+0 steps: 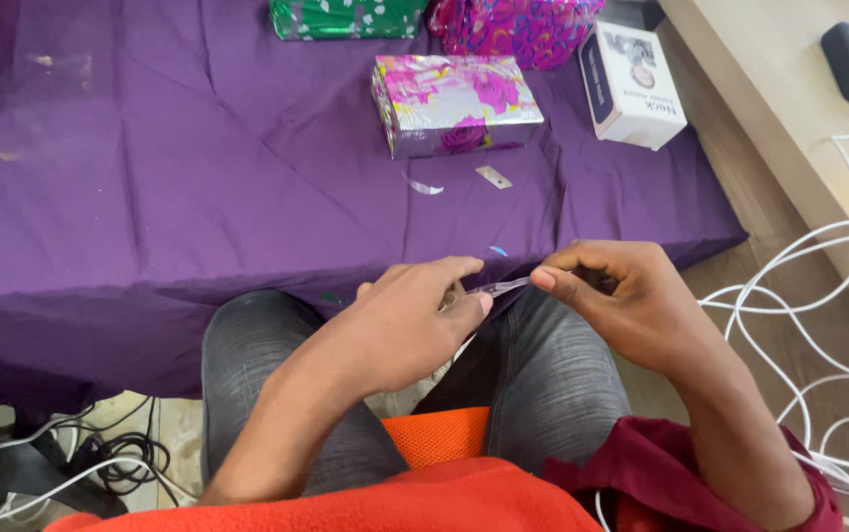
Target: The person sits on the floor and handles a roll of clear tape, tearing off small pieces and applying them to a small gift box wrapped in pink patterned paper. They smooth the tape over the edges and corners to secure the wrapping.
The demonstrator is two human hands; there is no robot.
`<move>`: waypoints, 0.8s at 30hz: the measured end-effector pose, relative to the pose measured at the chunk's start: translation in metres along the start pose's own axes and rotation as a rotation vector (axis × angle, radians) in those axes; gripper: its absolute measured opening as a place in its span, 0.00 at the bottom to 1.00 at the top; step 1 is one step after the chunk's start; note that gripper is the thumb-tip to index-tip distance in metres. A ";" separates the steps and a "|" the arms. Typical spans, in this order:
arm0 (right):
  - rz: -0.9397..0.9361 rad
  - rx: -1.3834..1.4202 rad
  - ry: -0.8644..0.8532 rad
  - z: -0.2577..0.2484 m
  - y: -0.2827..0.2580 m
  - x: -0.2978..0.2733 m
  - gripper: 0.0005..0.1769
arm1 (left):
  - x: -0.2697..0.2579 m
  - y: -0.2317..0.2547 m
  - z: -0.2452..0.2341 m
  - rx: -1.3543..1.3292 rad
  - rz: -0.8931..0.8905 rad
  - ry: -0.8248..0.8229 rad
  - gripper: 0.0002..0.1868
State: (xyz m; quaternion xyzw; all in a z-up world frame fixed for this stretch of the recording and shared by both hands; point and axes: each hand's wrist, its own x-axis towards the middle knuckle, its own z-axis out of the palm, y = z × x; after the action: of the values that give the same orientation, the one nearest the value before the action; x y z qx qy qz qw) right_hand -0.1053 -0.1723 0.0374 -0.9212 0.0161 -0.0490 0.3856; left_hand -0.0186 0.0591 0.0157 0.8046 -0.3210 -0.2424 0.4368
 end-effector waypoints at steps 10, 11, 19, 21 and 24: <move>0.213 0.003 0.145 -0.012 0.017 0.007 0.12 | 0.018 0.004 0.019 -0.134 0.456 0.227 0.09; 0.201 0.007 0.148 -0.014 0.020 0.009 0.12 | 0.022 0.004 0.017 -0.140 0.428 0.162 0.08; 0.198 0.012 0.139 -0.020 0.037 0.036 0.13 | 0.047 -0.003 0.017 -0.256 0.458 0.097 0.14; 0.186 -0.034 0.123 -0.022 0.040 0.050 0.14 | 0.054 -0.005 0.017 -0.307 0.277 0.062 0.17; 0.154 0.308 0.139 -0.022 0.049 0.068 0.21 | 0.069 -0.008 0.009 -0.288 0.327 0.081 0.21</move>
State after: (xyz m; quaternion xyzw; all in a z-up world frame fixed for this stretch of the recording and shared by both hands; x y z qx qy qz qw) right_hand -0.0392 -0.2271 0.0237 -0.8418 0.1055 -0.0849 0.5225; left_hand 0.0243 0.0072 -0.0035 0.6802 -0.3914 -0.1791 0.5933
